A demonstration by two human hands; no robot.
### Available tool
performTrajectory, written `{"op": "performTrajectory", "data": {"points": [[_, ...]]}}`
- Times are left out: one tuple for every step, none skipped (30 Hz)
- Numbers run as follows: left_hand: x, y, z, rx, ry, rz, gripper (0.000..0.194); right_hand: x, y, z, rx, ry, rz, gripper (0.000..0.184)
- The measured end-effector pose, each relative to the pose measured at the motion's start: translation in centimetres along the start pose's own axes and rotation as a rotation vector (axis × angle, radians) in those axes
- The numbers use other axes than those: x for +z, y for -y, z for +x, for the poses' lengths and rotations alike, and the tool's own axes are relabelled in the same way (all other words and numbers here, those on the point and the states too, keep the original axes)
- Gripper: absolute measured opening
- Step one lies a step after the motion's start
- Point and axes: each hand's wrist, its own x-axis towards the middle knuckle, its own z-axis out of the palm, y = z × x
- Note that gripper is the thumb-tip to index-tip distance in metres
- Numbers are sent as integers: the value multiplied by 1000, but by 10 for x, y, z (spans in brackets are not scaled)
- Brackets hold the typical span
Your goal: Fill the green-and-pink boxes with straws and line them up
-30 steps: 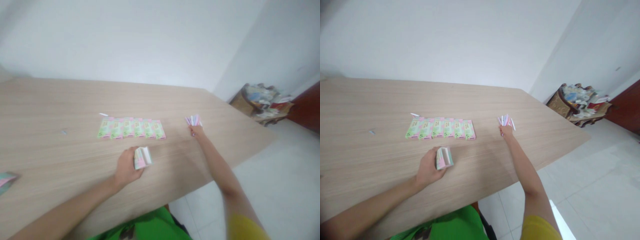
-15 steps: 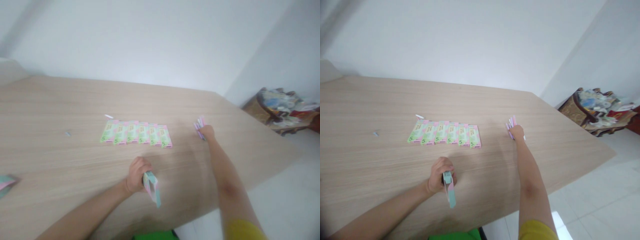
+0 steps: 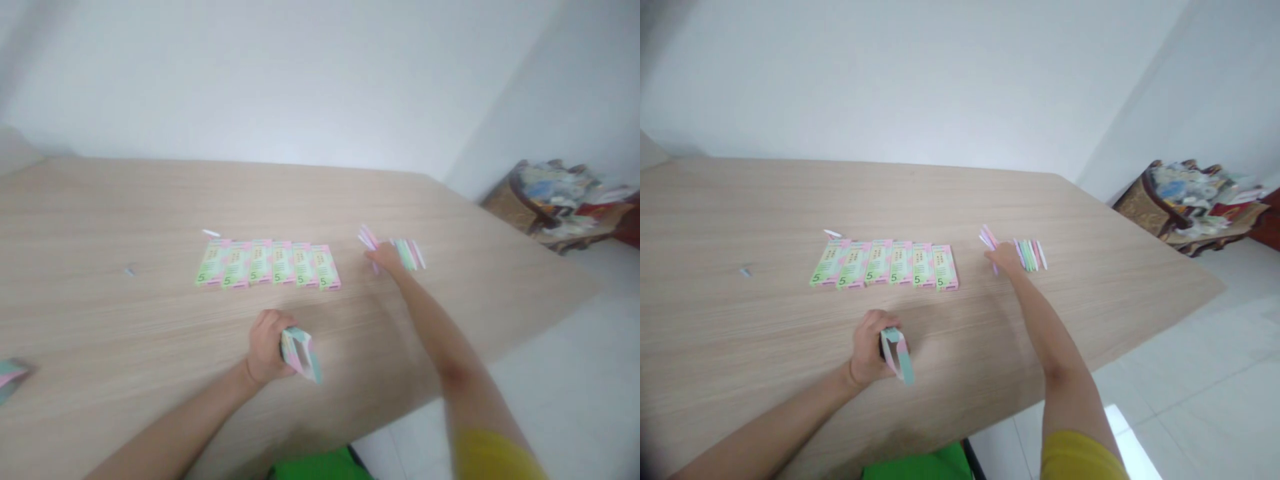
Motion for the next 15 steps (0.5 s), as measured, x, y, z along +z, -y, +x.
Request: {"op": "performTrajectory", "data": {"points": [[-1, -1, 3, -50, 23, 43, 39, 1, 7, -10, -8, 3, 7, 22], [-3, -3, 6, -94, 45, 91, 41, 1, 13, -22, -15, -6, 19, 23], [-4, -4, 9, -130, 61, 139, 43, 0, 18, -34, -21, -20, 40, 25], [-5, -6, 13, -162, 67, 185, 46, -2, 23, -47, -24, -29, 65, 27], [-6, -7, 17, -193, 69, 225, 49, -6, 28, -59, -24, -32, 99, 29], [-7, -9, 21, -231, 69, 256, 52, -11, 32, -71, -25, -31, 153, 30], [-8, -10, 24, -273, 74, 278, 56, -16, 36, -82, -28, -31, 249, 30], [-9, -12, 28, -315, 88, 292, 61, -22, 41, -92, -23, -27, 409, 28], [-11, -13, 32, -353, 105, 301, 65, -28, 45, -101, -7, -15, 591, 25], [-12, -14, 35, -382, 130, 308, 69, -33, 50, -109, 25, 6, 786, 21], [-14, -15, 38, -402, 163, 316, 73, -38, 55, -117, 66, 37, 965, 18], [-17, -16, 40, -417, 203, 327, 77, -43, 59, -126, 109, 76, 1105, 15], [-19, -17, 42, -429, 252, 340, 80, -46, 63, -134, 149, 119, 1209, 13], [-21, -18, 44, -441, 305, 355, 82, -49, 67, -143, 181, 160, 1283, 13], [-24, -20, 45, -451, 358, 369, 83, -51, 70, -153, 206, 193, 1335, 12]]}}
